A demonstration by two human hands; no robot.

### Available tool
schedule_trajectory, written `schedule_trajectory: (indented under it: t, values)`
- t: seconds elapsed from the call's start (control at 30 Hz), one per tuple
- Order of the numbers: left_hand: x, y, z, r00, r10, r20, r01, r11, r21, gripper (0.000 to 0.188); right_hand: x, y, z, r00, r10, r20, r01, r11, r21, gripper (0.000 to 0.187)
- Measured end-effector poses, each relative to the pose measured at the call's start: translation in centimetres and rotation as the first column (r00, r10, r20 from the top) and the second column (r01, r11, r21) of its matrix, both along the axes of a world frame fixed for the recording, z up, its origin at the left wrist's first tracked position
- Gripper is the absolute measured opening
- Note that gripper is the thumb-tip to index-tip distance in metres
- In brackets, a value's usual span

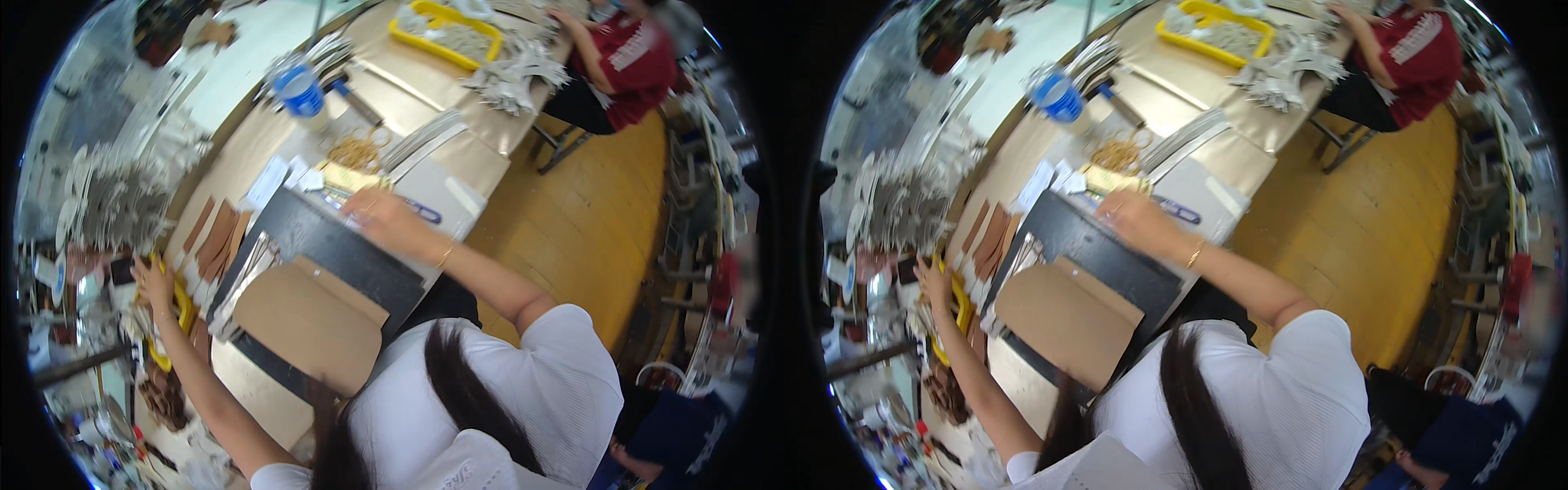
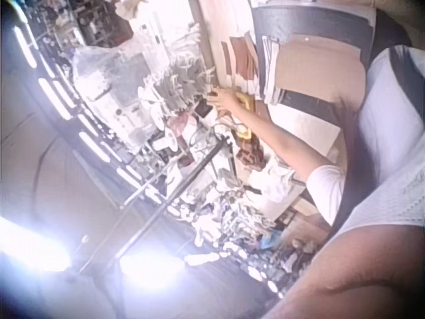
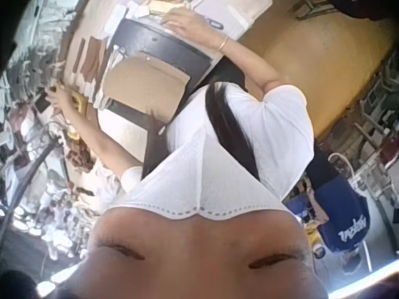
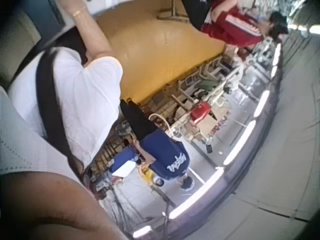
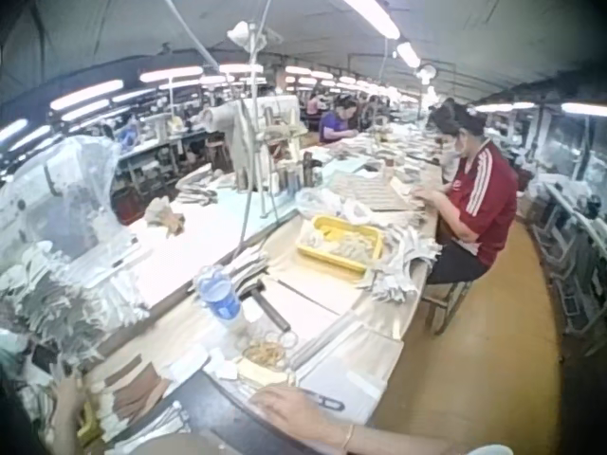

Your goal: The person repeatedly wraps white and brown straps around a cardboard hat form, adjusting and securing each layer by hand. The person handles multiple strap pieces and the hat form throughout the clip.

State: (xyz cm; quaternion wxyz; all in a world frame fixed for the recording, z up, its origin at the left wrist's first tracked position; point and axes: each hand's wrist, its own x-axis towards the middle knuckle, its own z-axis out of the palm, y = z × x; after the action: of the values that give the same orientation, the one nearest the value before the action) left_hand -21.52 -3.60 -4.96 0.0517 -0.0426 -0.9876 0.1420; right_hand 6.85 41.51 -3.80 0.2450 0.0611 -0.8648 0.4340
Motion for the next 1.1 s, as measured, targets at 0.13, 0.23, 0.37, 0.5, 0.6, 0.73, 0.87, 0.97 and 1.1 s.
schedule_trajectory:
  t: [0.13,0.23,0.37,0.5,0.6,0.73,0.87,0.97,1.1]
  values:
    - [3.6,-2.9,3.5,0.972,-0.198,-0.129,0.223,0.949,0.224,0.044,-0.3,7.2,-0.9,0.969,-0.245,0.009,0.232,0.927,0.294,0.014]
    - [8.4,-3.4,5.9,0.981,-0.153,-0.122,0.193,0.866,0.462,0.043,-0.1,10.4,-1.2,0.973,-0.198,0.118,0.127,0.887,0.444,0.017]
    - [15.9,-6.4,8.2,0.99,-0.049,-0.13,0.124,0.739,0.663,0.039,-1.2,11.6,-1.0,0.968,-0.122,0.217,-0.016,0.839,0.544,0.025]
    - [20.7,-9.1,8.4,0.995,0.049,-0.082,0.032,0.637,0.77,0.037,-1.2,11.4,-0.5,0.942,-0.088,0.324,-0.106,0.838,0.535,0.036]
    - [22.9,-12.1,7.7,0.985,0.152,-0.084,-0.027,0.612,0.79,0.035,-0.8,11.8,-0.7,0.936,-0.081,0.342,-0.141,0.804,0.577,0.026]
    - [26.2,-14.6,5.8,0.919,0.393,0.035,-0.231,0.463,0.856,0.027,-1.1,12.9,-0.7,0.881,-0.026,0.473,-0.248,0.825,0.507,0.02]
    - [26.7,-16.6,0.8,0.855,0.48,0.195,-0.41,0.396,0.821,0.025,-1.3,12.5,-0.3,0.887,0.009,0.463,-0.272,0.82,0.504,0.024]
    - [26.6,-15.7,-1.0,0.8,0.53,0.282,-0.512,0.358,0.781,0.029,-1.1,12.6,0.0,0.864,-0.046,0.501,-0.25,0.824,0.508,0.019]
    - [26.6,-14.8,-2.7,0.811,0.539,0.226,-0.487,0.409,0.772,0.031,-1.1,13.2,-1.0,0.904,-0.005,0.428,-0.227,0.843,0.488,0.016]
